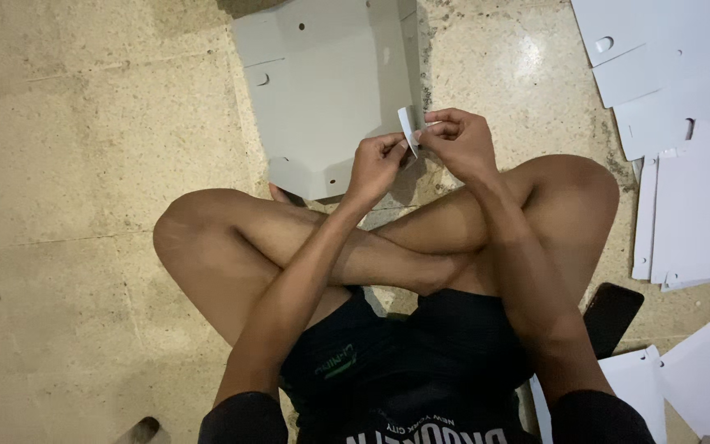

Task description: The person folds and assembles white and gray cardboard sheets to form small boxes while sitting on the floor. They fold the flaps of the gray base and then fold a white lid, eventually placing the lid onto a completed box.

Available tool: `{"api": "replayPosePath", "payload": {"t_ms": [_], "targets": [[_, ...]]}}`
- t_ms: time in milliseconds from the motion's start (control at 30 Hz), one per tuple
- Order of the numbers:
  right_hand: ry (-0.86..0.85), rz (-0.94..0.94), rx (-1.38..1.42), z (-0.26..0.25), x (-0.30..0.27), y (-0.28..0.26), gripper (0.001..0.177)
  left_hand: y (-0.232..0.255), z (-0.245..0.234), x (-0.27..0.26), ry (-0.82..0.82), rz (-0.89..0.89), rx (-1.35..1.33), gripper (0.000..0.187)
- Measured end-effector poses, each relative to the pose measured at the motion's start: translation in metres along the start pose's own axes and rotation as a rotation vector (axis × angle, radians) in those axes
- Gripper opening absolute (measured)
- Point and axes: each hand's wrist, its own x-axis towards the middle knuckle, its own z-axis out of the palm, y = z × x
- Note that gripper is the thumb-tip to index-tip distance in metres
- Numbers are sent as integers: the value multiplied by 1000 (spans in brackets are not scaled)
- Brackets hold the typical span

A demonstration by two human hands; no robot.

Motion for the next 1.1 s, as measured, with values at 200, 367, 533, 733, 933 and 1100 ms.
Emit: {"api": "replayPosePath", "payload": {"t_ms": [200,367,533,733,933,1100], "targets": [[27,-12,15,2,-6,-9,25,-13,7,6,13,0,-98,21],[12,-116,-94,11,-14,-26,17,13,0,4,26,8,-96,21],[-84,-71,-268,8,-9,-31,23,6,-1,-3,8,-51,-37,23],[141,80,-259,2,-6,-55,69,30,8,-28,-378,-150,332,21],[216,-138,-235,-4,0,-39,43,76,8,20,-309,-178,365,44],[330,-291,-514,-5,18,-1,43,132,43,91,203,142,438,57]]}}
